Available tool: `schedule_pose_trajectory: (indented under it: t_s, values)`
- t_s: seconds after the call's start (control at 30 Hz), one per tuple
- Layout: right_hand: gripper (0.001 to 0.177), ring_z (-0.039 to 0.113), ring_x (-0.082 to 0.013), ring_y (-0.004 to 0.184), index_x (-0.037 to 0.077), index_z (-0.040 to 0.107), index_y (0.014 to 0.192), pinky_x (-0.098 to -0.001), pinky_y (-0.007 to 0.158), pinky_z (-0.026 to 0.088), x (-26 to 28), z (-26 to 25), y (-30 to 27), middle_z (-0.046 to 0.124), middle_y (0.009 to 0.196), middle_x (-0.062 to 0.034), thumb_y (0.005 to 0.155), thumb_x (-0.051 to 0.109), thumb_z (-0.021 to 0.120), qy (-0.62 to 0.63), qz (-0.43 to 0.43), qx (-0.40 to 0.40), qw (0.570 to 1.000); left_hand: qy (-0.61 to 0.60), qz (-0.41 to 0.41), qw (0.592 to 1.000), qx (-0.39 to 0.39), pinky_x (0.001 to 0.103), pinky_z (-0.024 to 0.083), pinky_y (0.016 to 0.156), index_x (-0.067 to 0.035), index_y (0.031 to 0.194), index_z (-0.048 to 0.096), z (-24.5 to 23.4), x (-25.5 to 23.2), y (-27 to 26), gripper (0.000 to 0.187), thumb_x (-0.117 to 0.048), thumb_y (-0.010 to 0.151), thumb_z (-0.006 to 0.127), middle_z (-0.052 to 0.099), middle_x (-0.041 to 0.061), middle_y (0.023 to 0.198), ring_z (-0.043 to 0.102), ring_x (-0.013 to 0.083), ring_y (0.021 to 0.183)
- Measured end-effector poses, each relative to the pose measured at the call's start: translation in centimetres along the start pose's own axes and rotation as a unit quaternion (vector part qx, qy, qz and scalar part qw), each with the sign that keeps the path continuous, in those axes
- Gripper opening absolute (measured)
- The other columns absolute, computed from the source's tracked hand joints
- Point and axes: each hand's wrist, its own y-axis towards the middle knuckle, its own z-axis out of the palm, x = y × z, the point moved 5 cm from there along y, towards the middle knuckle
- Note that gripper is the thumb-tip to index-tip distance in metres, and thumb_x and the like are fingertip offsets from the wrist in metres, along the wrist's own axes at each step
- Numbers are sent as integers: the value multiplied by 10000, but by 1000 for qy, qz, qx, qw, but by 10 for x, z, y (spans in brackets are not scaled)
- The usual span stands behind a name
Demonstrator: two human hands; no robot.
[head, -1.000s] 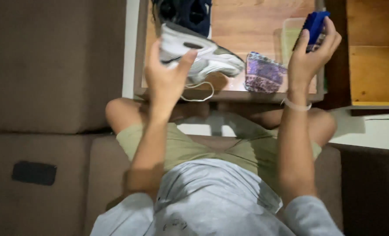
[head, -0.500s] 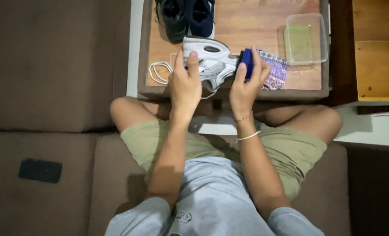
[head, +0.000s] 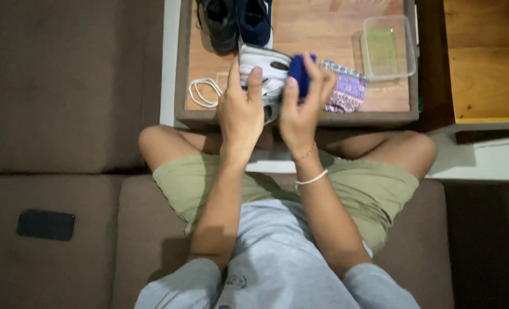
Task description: Cleaning a white sneaker using a brush and cleaning solution while sitting on a couch.
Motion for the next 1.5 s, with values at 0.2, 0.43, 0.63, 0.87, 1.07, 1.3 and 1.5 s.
schedule_pose_trajectory:
  t_s: [0.2,0.43,0.63,0.87,1.07,1.3,1.5]
  values:
    - [420,427,-321,1240,69,483,1460,-471,1167,368,-9,4,-10,419,1273,-177,1091,268,493,-26,-22,-11,999,-17,-9,999,-37,455,471,957,-105,1343,570,-7,2,7,664,-609,913,524,711,157,1300,640,402,1199]
    - [397,466,-281,1243,88,488,1462,-417,1143,339,-6,-39,11,552,1362,-128,1134,307,438,-5,4,36,999,-187,97,977,-24,332,482,1054,-124,1255,694,12,-8,7,560,-477,831,786,673,114,1231,644,246,1178]
    - [358,458,-309,1245,61,535,1439,-472,1135,398,22,-65,40,408,1296,-143,1140,250,478,-11,-149,64,987,-153,88,979,-106,389,435,1088,-328,1492,485,27,-5,-3,872,-847,791,523,576,109,1333,465,250,1199]
    - [331,474,-332,1208,31,550,1444,-468,1085,418,41,-72,69,417,1278,-156,1145,160,493,20,-209,175,962,-404,73,912,23,283,504,938,-40,1211,614,39,1,4,546,-416,855,787,675,77,1115,620,153,1042]
    - [359,503,-285,1220,6,566,1430,-409,1100,418,23,-73,58,483,1256,-149,1132,185,478,78,-97,256,959,-196,-15,979,47,423,281,1198,-87,1440,433,42,2,-7,774,-625,895,545,408,229,1465,343,334,1439]
    - [374,508,-230,1305,86,560,1468,-426,1155,403,-60,-36,3,580,1426,-185,1110,176,502,226,100,92,965,-165,-171,960,147,496,411,1159,-50,1429,343,35,39,-20,947,-821,888,442,351,383,1488,525,462,1352]
    - [389,500,-152,1251,129,564,1481,-357,1155,371,-31,-21,-37,571,1338,-61,1097,145,503,176,87,44,979,-334,-257,880,221,647,410,1102,87,1584,-48,-30,-50,-64,1069,-626,941,421,36,401,1625,129,546,1505]
